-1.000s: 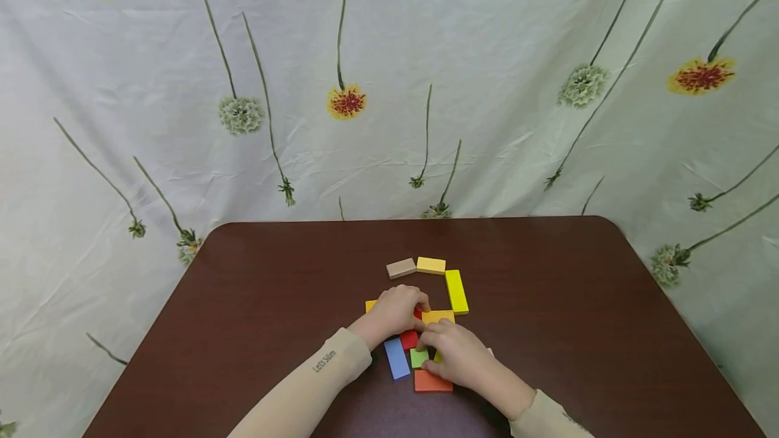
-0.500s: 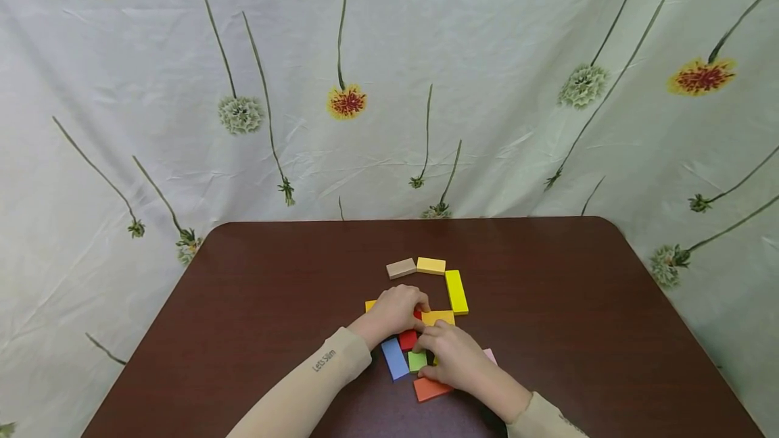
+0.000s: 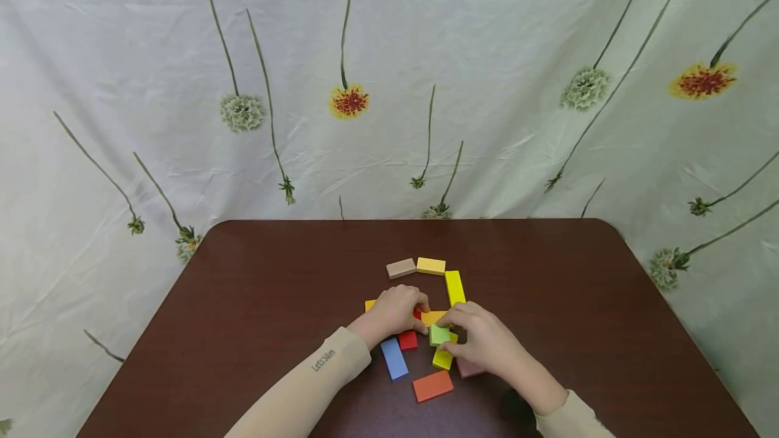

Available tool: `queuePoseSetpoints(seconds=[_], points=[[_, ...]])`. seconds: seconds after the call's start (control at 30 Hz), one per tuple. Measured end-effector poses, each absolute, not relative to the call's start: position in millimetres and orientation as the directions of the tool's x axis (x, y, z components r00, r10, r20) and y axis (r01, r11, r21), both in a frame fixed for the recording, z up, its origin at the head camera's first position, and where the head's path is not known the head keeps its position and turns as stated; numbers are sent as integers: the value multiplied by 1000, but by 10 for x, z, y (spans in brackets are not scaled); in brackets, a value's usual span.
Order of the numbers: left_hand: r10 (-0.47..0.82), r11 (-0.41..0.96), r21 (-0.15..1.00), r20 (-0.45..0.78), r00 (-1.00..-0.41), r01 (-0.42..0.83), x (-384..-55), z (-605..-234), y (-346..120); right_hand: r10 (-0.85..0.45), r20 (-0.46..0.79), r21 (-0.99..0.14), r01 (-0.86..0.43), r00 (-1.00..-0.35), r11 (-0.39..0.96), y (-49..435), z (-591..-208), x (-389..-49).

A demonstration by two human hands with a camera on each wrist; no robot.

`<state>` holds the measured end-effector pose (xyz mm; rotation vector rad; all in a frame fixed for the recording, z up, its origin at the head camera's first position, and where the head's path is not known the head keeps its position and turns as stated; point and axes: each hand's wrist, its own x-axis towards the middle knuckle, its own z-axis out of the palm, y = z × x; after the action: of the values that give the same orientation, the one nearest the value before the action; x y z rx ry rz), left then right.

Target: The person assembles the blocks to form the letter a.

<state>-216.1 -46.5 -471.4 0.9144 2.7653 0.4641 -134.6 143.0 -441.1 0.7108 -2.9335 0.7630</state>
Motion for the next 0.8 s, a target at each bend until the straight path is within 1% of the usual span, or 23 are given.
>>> queuePoseSetpoints(seconds=[0.13, 0.23, 0.4, 0.57, 0.8], points=[[604, 765, 352, -98, -791, 540, -2168, -4708, -463, -358, 140, -493, -378, -923, 784, 1570, -4393, -1408], [602, 766, 355, -102, -792, 536, -2167, -4708, -463, -335, 147, -502, -362, -931, 785, 1662, -4421, -1444], [602, 765, 352, -93, -793, 540, -2160, -4709, -465, -303, 107, -498, -315, -947, 808, 1766, -4515, -1480], [601, 764, 357, -89, -794, 538, -2152, -4703, -466, -289, 61, -502, -280, -955, 818, 1806, -4608, -1508], [595, 768, 359, -93, -798, 531, -2140, -4701, -464, -302, -2, -484, -263, -953, 834, 1809, -4727, -1552]])
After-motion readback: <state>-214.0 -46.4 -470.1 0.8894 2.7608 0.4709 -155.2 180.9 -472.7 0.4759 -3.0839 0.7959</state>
